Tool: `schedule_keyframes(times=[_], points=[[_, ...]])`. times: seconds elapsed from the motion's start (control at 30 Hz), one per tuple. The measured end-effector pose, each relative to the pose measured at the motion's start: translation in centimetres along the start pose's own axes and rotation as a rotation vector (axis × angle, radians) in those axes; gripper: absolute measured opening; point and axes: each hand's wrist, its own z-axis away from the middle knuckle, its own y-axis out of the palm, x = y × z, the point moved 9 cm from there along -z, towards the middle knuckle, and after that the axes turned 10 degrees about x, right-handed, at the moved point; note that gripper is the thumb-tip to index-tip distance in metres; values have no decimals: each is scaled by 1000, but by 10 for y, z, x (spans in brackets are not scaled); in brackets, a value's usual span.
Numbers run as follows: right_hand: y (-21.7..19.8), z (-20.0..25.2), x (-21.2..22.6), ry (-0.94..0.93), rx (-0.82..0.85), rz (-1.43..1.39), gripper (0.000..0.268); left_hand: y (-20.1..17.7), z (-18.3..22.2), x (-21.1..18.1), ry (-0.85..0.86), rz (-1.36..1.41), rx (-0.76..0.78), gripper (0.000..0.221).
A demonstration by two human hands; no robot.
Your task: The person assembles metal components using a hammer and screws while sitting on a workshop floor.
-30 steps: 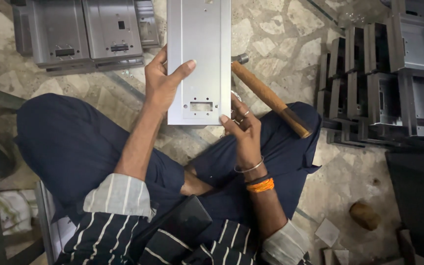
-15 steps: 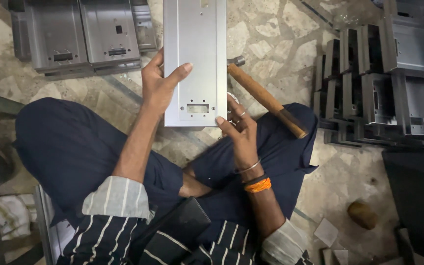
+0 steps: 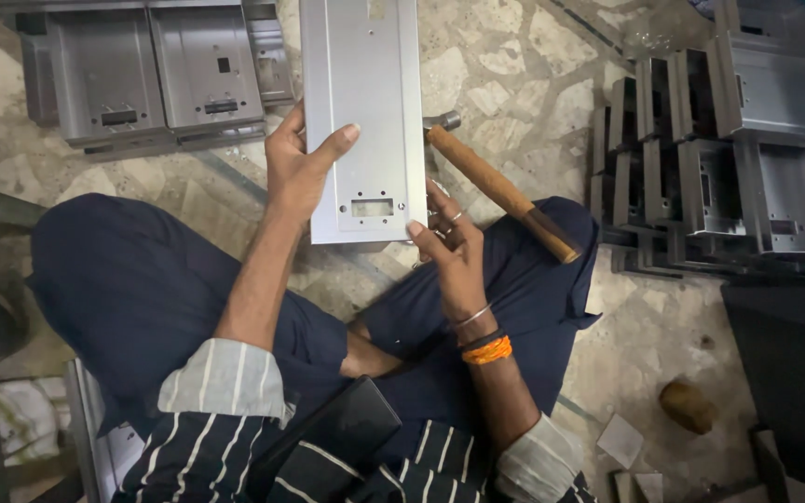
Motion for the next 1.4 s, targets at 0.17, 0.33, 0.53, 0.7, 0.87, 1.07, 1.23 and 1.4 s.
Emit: schedule_keyframes(times=[0.17, 0.33, 0.53, 0.7, 0.87, 1.07, 1.23, 1.4], points=[[-1, 1, -3, -11, -7, -8, 62, -2, -1, 3, -4, -27, -8, 56], [7, 3, 13, -105, 26, -6, 58, 0, 0, 2, -1, -52, 14, 55], [-5, 4, -11, 6, -44, 25, 62, -1, -2, 7, 20, -12, 19, 58], [-2, 4, -4, -80, -24, -2, 62, 2, -1, 0, 7, -41, 21, 63], [-2, 5, -2, -67, -33, 31, 62, 0, -2, 6, 24, -40, 38, 64], [-1, 5, -2, -23, -23, 27, 62, 3, 0, -3, 16, -68, 23, 62], [0, 3, -1, -47, 0, 33, 61, -2, 1, -2, 43, -90, 2, 60], [-9, -9, -1, 32, -12, 113, 60, -3, -2, -3, -14, -104, -17, 52]])
